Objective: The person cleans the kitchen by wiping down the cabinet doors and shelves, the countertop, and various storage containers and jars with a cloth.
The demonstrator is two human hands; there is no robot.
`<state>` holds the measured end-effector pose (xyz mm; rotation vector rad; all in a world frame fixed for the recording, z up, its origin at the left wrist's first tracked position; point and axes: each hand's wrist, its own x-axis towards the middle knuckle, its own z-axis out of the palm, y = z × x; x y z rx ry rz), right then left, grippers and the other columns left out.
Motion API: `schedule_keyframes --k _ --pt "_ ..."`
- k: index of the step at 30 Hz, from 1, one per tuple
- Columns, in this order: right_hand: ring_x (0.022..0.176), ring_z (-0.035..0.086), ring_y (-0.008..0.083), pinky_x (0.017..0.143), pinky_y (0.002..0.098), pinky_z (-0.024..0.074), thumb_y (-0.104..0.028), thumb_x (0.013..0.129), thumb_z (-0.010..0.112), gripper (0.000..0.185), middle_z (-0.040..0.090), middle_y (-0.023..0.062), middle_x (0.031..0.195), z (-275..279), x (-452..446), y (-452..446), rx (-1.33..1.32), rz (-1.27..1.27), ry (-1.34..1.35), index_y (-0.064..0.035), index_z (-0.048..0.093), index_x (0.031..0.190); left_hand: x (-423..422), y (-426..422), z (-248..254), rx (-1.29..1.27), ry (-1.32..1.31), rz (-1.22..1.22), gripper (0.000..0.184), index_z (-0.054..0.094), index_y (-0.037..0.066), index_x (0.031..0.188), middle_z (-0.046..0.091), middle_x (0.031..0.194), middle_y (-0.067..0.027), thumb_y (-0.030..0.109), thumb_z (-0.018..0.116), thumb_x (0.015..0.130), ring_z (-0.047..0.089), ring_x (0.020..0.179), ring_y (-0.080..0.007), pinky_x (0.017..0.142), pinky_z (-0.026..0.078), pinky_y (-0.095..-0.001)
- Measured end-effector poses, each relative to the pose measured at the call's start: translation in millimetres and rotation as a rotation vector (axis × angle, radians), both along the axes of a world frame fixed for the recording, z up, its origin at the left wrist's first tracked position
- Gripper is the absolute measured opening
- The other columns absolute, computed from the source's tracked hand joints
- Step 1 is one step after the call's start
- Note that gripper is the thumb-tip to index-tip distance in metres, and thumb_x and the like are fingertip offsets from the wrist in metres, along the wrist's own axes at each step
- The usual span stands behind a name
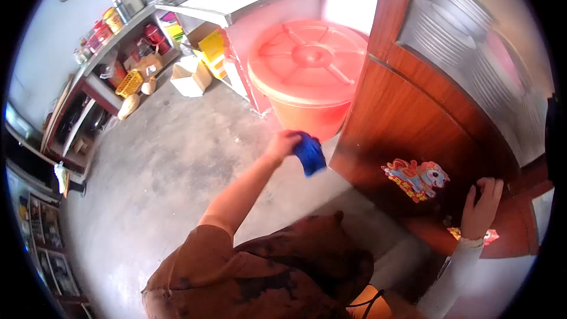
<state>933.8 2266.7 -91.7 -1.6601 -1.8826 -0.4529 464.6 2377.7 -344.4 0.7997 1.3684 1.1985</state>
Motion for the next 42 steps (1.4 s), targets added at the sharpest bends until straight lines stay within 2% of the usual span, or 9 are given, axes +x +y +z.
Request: schedule_keyframes --k 1,3,5,9,17,23,28,32,42 --pt "0.093 0.05 0.0374 0.083 0.0426 0.0415 0.002 0.081 0.057 0.018 0.045 0.0175 0.097 1.1 0.5 1.8 0.0 -0.038 -0.01 0.0005 0.048 0.096 2.6 -2.4 -20.0 0.169 0.628 -0.101 0.023 0.069 0.005 0.103 0.071 0.091 -0.0158 0.017 0.064 0.084 0.069 0.081 -0.0274 0.073 0.055 -0.0377" --pt "0.095 0.05 0.0384 0.085 0.0438 0.0411 0.0 0.081 0.057 0.018 0.045 0.0183 0.099 7.5 -5.6 -1.5 -0.065 -0.047 0.022 0.0005 0.049 0.097 32.7 -23.4 34.8 0.089 0.943 -0.17 0.026 0.07 0.006 0.098 0.07 0.093 -0.017 0.025 0.067 0.081 0.068 0.086 -0.0302 0.078 0.053 -0.0411" --pt "0.098 0.049 0.0391 0.087 0.0445 0.0408 -0.001 0.081 0.057 0.02 0.045 0.0186 0.1 9.8 -5.7 -3.3 -0.105 -0.072 0.014 0.0005 0.049 0.099 46.4 -22.9 50.6 0.077 0.51 -0.291 0.027 0.069 0.008 0.102 0.069 0.095 -0.0167 0.025 0.068 0.082 0.068 0.088 -0.0297 0.08 0.053 -0.0397" --pt "0.103 0.049 0.0389 0.09 0.0446 0.0406 -0.001 0.08 0.059 0.023 0.045 0.0189 0.105 17.7 -7.9 -6.6 -0.211 -0.079 0.011 0.0001 0.051 0.102 75.1 -36.5 107.5 0.085 0.833 -0.381 0.025 0.067 0.01 0.104 0.068 0.097 -0.0172 0.023 0.068 0.082 0.065 0.092 -0.0326 0.081 0.051 -0.0408" --pt "0.105 0.051 0.0384 0.092 0.0467 0.0423 -0.003 0.08 0.062 0.028 0.048 0.0198 0.106 14.0 -8.7 -5.8 -0.315 -0.135 0.067 -0.002 0.054 0.107 82.6 -76.5 192.6 0.181 0.548 -0.575 0.036 0.063 0.007 0.112 0.068 0.102 -0.015 0.014 0.072 0.078 0.066 0.093 -0.0295 0.084 0.051 -0.0377" --pt "0.118 0.051 0.0269 0.099 0.0401 0.0419 -0.003 0.075 0.068 0.062 0.049 0.0179 0.132 4.2 -105.4 -24.5 -1.014 0.563 0.794 -0.0047 0.045 0.133 93.0 -126.9 304.7 0.165 0.307 -0.782 0.035 0.062 0.01 0.116 0.068 0.101 -0.0139 0.009 0.067 0.082 0.065 0.093 -0.0242 0.084 0.05 -0.0355" --pt "0.095 0.062 0.0202 0.084 0.0339 0.0485 -0.01 0.084 0.064 0.04 0.064 0.0111 0.109 74.0 -200.7 -21.1 -1.542 0.646 1.013 -0.0039 0.056 0.123 43.7 -146.5 389.7 0.243 0.43 -0.742 0.033 0.061 0.008 0.117 0.066 0.104 -0.0162 0.018 0.065 0.086 0.063 0.094 -0.0345 0.084 0.049 -0.0393" --pt "0.084 0.063 0.0172 0.075 0.0314 0.0489 -0.02 0.088 0.064 0.03 0.067 0.0111 0.089 137.1 -259.5 -1.8 -1.276 0.725 0.668 0.0006 0.061 0.11 -33.3 -165.0 418.1 0.207 0.619 -0.519 0.037 0.06 0.006 0.118 0.065 0.107 -0.0163 0.021 0.066 0.085 0.062 0.097 -0.0346 0.086 0.049 -0.0403" --pt "0.084 0.063 0.0198 0.076 0.0324 0.0494 -0.01 0.079 0.068 0.024 0.065 0.0133 0.09 214.8 -413.7 54.2 -1.144 0.861 0.419 0.0005 0.06 0.1 -215.1 -200.1 460.4 -0.246 0.776 -0.379 0.033 0.066 0.012 0.101 0.068 0.096 -0.0133 0.035 0.07 0.076 0.064 0.093 -0.0321 0.079 0.05 -0.0409"
